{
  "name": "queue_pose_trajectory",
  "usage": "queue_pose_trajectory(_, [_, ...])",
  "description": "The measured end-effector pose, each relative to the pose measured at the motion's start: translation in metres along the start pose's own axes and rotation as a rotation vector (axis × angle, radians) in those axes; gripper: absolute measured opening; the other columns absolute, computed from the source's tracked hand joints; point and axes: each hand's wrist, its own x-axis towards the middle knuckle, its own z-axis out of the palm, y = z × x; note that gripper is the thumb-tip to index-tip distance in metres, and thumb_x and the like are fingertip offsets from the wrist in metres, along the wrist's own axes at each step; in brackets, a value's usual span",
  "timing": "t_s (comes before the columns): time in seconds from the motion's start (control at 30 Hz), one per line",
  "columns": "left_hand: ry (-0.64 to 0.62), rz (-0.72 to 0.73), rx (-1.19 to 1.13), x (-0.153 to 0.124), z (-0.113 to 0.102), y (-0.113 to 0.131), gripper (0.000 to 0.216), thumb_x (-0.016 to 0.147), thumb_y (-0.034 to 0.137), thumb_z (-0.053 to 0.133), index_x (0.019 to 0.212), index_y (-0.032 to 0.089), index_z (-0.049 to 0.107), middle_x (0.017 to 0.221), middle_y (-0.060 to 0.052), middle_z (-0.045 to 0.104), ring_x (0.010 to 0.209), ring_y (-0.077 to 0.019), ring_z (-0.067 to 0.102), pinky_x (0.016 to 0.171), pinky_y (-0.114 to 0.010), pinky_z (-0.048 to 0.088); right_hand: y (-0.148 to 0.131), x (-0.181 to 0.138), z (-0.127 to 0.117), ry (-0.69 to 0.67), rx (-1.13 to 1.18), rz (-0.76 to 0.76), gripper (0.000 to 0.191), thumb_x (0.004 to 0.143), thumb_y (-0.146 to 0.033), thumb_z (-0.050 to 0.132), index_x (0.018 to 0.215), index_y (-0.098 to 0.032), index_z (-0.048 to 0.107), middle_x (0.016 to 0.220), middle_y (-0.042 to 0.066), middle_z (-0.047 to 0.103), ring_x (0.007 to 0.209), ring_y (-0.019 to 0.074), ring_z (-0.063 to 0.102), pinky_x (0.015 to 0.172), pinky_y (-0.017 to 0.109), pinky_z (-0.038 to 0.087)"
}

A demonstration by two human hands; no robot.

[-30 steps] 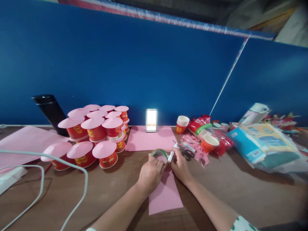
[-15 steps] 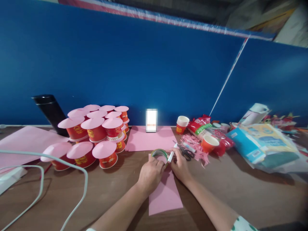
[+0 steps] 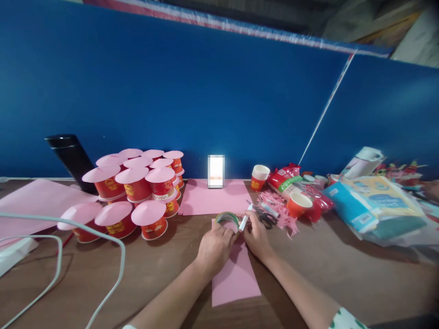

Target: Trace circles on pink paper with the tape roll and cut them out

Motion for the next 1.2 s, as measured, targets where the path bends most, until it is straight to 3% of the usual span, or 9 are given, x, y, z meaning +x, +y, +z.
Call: queue_pose_trajectory(1.2, [0.013, 0.008, 0.006, 0.0010, -0.0020, 0.0006, 0.027, 0.089, 0.023, 0.038, 0.069, 0.019, 0.056, 0.064, -0.004, 0.058, 0.070, -0.0166, 0.057, 0.078, -0.033, 0.049, -0.0011, -0.0001, 0.0006, 0.022, -0.014, -0.020, 0.027, 0.077, -0.012, 0.047, 0.101, -0.021, 0.054, 0.098, 0.005, 0.067, 0.086, 0.0196, 0.064, 0.075, 0.030, 0.051])
